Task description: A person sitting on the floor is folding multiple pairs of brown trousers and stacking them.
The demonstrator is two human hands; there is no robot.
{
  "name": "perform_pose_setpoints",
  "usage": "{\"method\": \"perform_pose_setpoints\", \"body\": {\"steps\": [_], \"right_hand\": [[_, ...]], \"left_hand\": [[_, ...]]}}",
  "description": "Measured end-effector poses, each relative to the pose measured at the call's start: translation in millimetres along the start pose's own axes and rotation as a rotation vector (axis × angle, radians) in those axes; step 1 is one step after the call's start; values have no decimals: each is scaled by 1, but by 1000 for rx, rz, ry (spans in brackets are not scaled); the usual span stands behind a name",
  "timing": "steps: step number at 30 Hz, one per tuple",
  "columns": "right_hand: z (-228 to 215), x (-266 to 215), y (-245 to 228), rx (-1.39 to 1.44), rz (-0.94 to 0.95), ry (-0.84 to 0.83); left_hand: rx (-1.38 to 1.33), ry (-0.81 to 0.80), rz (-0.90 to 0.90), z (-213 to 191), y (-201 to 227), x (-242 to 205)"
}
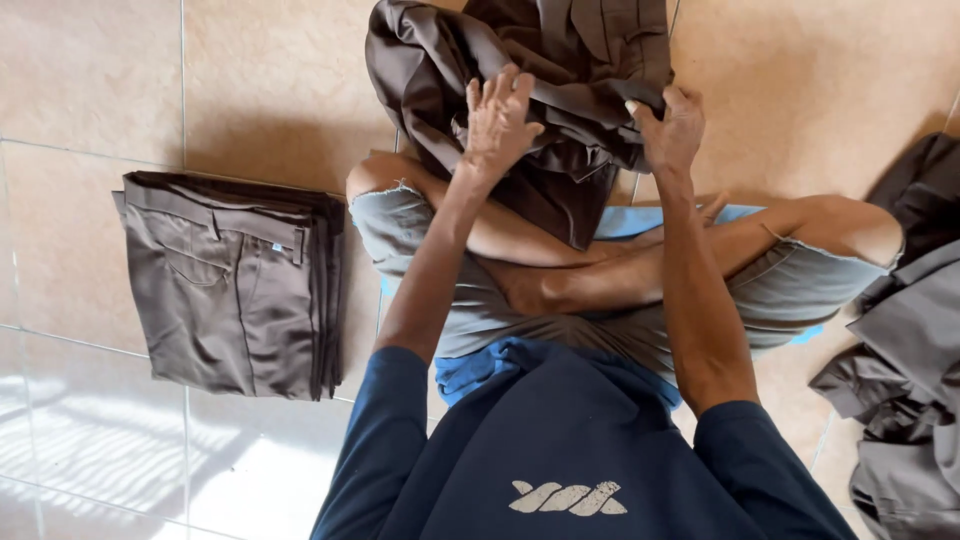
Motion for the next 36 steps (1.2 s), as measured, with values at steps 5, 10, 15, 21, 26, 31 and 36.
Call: {"method": "perform_pose_setpoints", "body": {"steps": [5,10,15,21,26,31,36], "right_hand": [[-36,19,-59,563,-92,-177],[-91,-4,-102,643,-70,-225],[-89,-26,-146,713,-11,-310],[-92,-28,-191,791,-51,-434],[-91,-26,-203,749,-126,-487],[-82,-30,-228,549,-207,-633],[-79,-32,-228,533,-142,-487]], "left_hand": [[44,208,60,20,8,-11],[-25,247,57,-66,37,-38],[-69,9,62,-71,46,-38],[-383,36,322,-121,97,-26],[-797,-3,266,-159,96,-28],[-883,101,261,-202,77,-27],[-821,200,272,-215,67,-18]]}}
Point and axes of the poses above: each hand's wrist, its own x-axis towards the middle knuckle, its own z-axis out of the palm, y = z × x, the point moved 9 cm from there along x, towards the middle knuckle
